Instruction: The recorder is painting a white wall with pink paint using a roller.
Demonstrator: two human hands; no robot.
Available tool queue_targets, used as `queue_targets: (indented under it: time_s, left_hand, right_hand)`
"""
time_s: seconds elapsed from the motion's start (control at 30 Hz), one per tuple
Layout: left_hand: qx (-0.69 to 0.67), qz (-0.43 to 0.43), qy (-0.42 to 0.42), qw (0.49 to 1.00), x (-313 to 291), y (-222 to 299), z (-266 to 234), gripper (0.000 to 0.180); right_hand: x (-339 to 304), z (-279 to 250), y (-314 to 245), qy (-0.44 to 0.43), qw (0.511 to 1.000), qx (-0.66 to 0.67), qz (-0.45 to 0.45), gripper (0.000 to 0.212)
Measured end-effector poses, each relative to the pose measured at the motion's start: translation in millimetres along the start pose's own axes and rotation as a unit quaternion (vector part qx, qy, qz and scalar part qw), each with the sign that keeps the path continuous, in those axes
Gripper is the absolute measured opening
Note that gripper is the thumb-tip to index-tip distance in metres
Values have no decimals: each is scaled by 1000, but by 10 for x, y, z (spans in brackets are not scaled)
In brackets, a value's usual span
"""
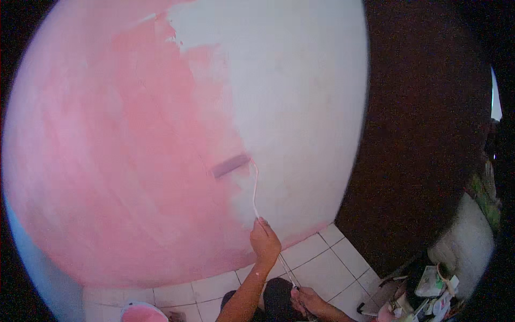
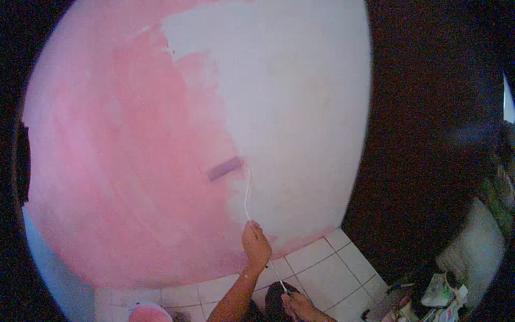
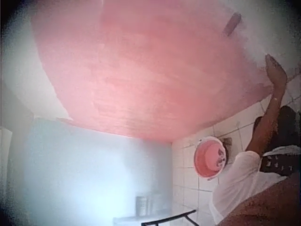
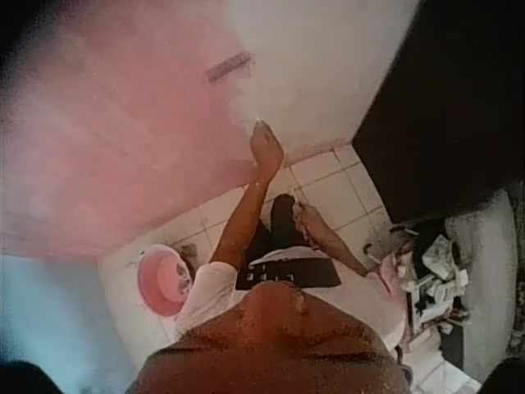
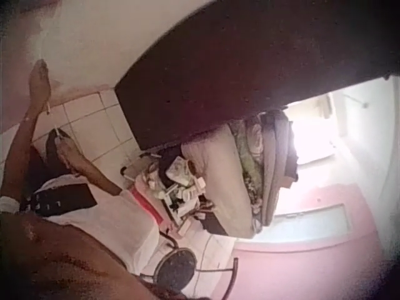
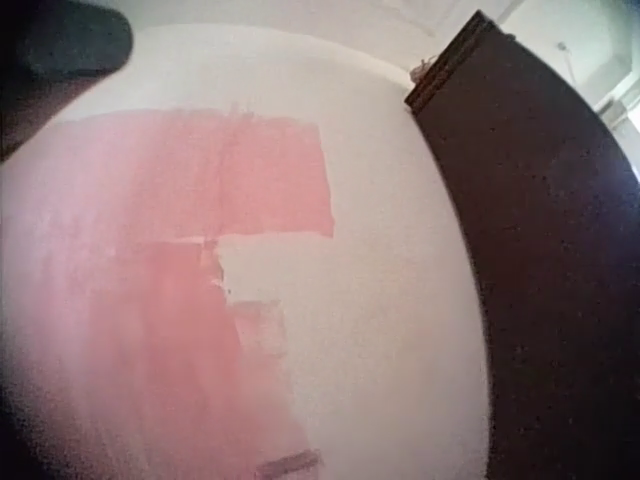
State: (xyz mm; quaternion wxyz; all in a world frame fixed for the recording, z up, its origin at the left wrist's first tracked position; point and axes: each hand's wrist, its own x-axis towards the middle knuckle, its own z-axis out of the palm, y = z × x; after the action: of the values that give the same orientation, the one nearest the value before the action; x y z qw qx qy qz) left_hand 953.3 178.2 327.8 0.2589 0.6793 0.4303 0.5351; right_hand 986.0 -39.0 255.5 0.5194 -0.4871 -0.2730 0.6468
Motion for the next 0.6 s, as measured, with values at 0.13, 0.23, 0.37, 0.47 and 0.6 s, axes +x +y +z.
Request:
queue_targets:
  time_s: [0.13,0.23,0.37,0.47,0.6]
  left_hand:
    - [84,113,26,990,-233,-272,-3,29]
    - [133,-21,-78,988,-519,-468,18,28]
    - [121,-95,-107,982,-526,-481,105,28]
    - [91,-2,-40,995,-277,-309,47,32]
    - [42,44,20,998,200,-77,-12,36]
  right_hand:
    - [68,13,180,65,989,-111,71,31]
    - [36,70,417,18,993,-55,-98,32]
    - [-21,91,420,110,986,-125,19,32]
    - [96,96,202,97,990,-85,56,32]
    - [375,23,-52,77,988,-132,35,36]
